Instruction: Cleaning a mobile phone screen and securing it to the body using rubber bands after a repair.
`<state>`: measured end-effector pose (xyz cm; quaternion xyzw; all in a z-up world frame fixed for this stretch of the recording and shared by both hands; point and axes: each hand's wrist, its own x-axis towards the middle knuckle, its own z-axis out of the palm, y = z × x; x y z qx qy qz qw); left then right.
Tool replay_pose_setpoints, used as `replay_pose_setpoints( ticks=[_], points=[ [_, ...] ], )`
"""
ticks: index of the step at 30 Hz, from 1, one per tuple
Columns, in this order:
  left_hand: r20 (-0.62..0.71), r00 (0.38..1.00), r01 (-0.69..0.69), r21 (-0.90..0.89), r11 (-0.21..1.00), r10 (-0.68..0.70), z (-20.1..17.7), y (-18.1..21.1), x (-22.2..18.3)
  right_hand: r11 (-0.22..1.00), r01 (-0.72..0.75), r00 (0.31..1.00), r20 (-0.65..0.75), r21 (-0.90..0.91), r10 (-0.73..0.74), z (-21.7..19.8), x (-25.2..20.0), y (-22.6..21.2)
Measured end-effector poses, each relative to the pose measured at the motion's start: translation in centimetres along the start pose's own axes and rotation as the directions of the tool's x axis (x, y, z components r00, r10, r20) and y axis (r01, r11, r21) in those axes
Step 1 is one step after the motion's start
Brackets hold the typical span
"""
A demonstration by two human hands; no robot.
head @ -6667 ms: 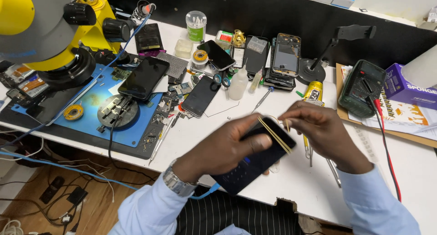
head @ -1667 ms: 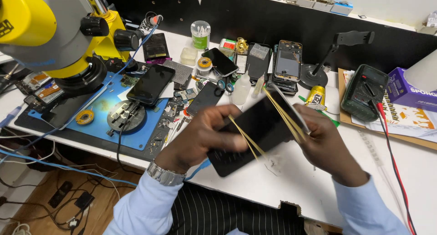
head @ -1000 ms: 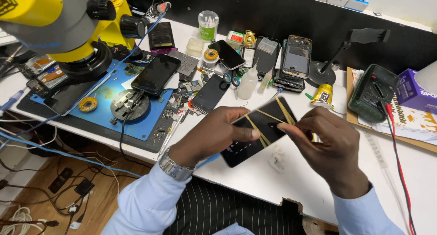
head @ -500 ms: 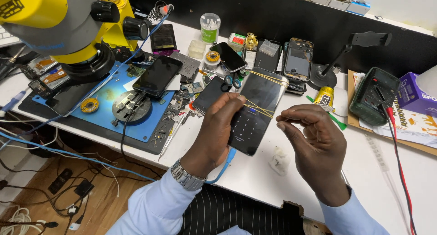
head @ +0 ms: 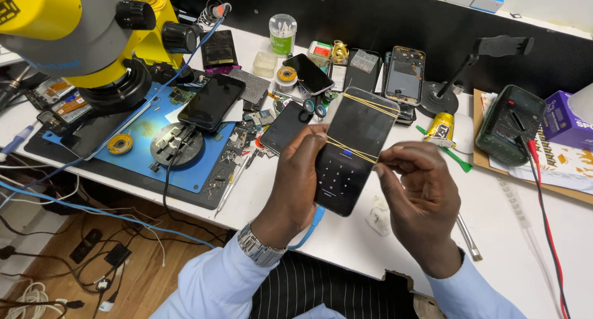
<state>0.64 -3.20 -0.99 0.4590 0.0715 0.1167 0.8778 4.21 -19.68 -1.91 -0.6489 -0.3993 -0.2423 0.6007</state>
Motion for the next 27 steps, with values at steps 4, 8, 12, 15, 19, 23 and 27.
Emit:
replay_pose_setpoints(
  ticks=[4, 8, 12, 15, 19, 23, 27],
  points=[
    [0.032, 0.999, -0.023, 0.017, 1.0, 0.023, -0.2, 0.2, -0.1, 1.0, -0.001, 1.0, 0.018, -0.005, 0.001, -0.3, -0.6, 0.7],
    [0.088, 0.994, -0.075, 0.117, 0.99, 0.065, -1.9, -1.2, 0.8, 1.0, -0.007, 1.0, 0.005, -0.01, 0.007, 0.2, -1.2, 1.0],
    [0.105, 0.99, -0.113, 0.157, 0.981, 0.098, -1.5, -1.0, 0.5, 1.0, -0.017, 0.999, -0.03, 0.011, 0.018, 0.6, -1.3, 1.0],
    [0.046, 0.995, -0.089, 0.138, 0.986, 0.083, -1.3, -1.6, 0.6, 1.0, -0.025, 0.998, -0.054, 0.018, 0.026, 0.5, -1.6, 1.4],
    [-0.061, 0.997, -0.043, -0.008, 0.999, 0.043, -0.3, -1.9, -0.2, 0.999, -0.049, 0.999, 0.02, -0.009, 0.049, 0.5, -1.7, 0.2],
    [-0.091, 0.99, 0.101, -0.045, 0.994, -0.105, -1.4, -2.5, 0.7, 0.996, -0.087, 0.993, 0.081, -0.034, 0.09, 1.0, -0.5, -0.3],
    [0.029, 0.957, 0.288, 0.034, 0.957, -0.289, -1.8, 2.7, 0.1, 0.978, -0.118, 0.99, 0.06, -0.171, 0.13, 1.8, 2.0, -1.0]
  ],
)
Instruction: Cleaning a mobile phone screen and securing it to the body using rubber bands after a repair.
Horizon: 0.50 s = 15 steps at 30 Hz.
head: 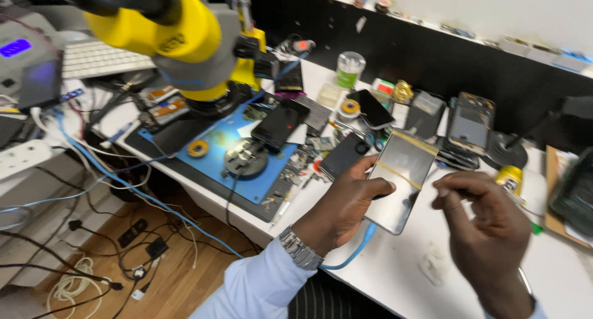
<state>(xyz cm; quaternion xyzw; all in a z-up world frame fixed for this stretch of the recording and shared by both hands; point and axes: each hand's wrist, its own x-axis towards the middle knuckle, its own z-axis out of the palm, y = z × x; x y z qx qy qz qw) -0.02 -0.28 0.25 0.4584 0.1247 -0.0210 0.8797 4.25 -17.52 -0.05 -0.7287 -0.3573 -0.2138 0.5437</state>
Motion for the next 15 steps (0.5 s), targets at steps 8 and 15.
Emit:
replay_pose_setpoints(
  ticks=[8, 15],
  points=[
    [-0.043, 0.948, -0.319, -0.087, 0.944, 0.316, -4.5, 0.1, 3.8, 0.931, 0.357, 0.85, 0.44, -0.077, -0.29, 9.0, 14.7, -4.0],
    [0.059, 0.981, -0.191, 0.098, 0.977, 0.186, -5.7, 0.8, 3.7, 0.967, 0.229, 0.747, 0.657, -0.112, -0.101, 24.4, 25.6, 0.4]
  ],
)
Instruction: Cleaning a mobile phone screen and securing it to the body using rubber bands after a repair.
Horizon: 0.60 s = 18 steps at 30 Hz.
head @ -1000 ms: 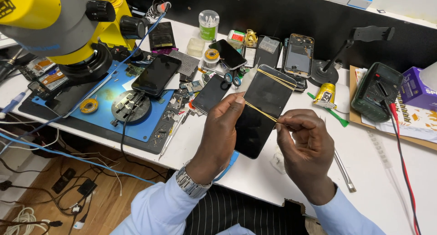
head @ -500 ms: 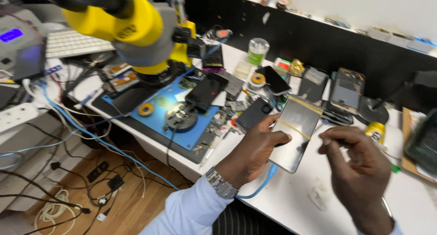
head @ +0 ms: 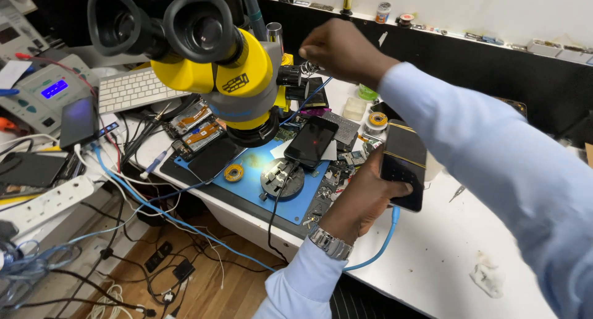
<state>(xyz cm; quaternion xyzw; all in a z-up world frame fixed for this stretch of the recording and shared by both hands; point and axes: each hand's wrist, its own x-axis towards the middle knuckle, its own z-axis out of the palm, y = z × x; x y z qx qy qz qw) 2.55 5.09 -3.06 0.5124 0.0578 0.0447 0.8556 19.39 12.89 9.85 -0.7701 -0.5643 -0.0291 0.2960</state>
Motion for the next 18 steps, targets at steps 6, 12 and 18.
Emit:
replay_pose_setpoints(
  ticks=[6, 12, 18],
  points=[
    [0.069, 0.988, 0.12, 0.218, 0.969, -0.138, 0.8, 1.1, -0.9, 0.887, -0.451, 0.892, 0.08, 0.094, 0.445, 3.3, 4.5, -0.4],
    [0.182, 0.968, 0.149, 0.121, 0.981, -0.17, 0.3, 0.8, -0.4, 0.864, -0.498, 0.866, 0.103, 0.069, 0.49, 2.3, 5.0, -1.2],
    [0.095, 0.978, 0.137, 0.384, 0.913, -0.187, 0.4, 2.9, -1.0, 0.937, -0.343, 0.939, -0.006, 0.068, 0.344, 4.0, 6.5, 1.6]
  ],
)
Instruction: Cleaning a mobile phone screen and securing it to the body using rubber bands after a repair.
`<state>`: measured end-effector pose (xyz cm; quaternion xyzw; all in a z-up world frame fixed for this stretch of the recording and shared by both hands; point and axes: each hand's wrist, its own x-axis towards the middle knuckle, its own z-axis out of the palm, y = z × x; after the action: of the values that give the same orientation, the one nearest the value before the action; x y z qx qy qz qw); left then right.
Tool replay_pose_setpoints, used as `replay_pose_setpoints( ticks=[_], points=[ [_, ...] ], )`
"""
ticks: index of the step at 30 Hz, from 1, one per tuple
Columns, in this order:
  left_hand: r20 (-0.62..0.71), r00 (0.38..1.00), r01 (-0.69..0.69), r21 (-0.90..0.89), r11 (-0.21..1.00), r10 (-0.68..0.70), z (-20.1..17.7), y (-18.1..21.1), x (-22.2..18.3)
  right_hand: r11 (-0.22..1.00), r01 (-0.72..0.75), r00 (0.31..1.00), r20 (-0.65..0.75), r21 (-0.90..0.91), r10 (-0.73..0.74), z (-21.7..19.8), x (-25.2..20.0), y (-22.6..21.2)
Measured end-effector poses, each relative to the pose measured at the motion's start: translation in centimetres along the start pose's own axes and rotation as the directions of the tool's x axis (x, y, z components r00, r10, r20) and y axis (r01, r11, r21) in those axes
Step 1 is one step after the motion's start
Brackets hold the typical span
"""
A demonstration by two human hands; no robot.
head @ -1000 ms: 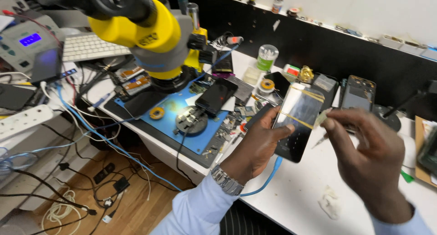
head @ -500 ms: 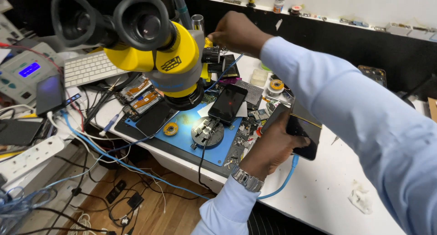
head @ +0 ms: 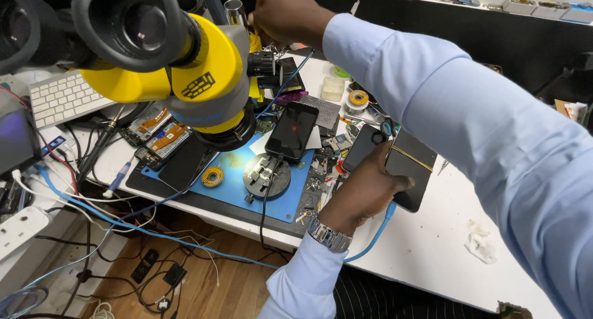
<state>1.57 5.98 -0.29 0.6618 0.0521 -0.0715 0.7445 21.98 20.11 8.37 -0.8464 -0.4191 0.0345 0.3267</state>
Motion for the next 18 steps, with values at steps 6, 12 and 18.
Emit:
replay_pose_setpoints(
  ticks=[6, 12, 18],
  points=[
    [0.0, 1.0, -0.028, -0.018, 0.999, 0.028, 0.0, -0.5, 0.3, 0.938, 0.065, 0.997, 0.022, 0.34, -0.077, -1.4, -1.6, -2.2],
    [-0.08, 0.997, 0.022, 0.049, 0.999, -0.018, 0.1, -1.4, 0.9, 0.9, 0.424, 0.906, 0.07, -0.099, -0.418, -2.6, -2.0, -3.2],
    [-0.219, 0.966, -0.203, -0.328, 0.923, 0.135, 0.4, -3.4, 2.4, 0.872, 0.284, 0.954, -0.024, 0.398, -0.299, -9.5, -11.4, -1.1]
  ],
)
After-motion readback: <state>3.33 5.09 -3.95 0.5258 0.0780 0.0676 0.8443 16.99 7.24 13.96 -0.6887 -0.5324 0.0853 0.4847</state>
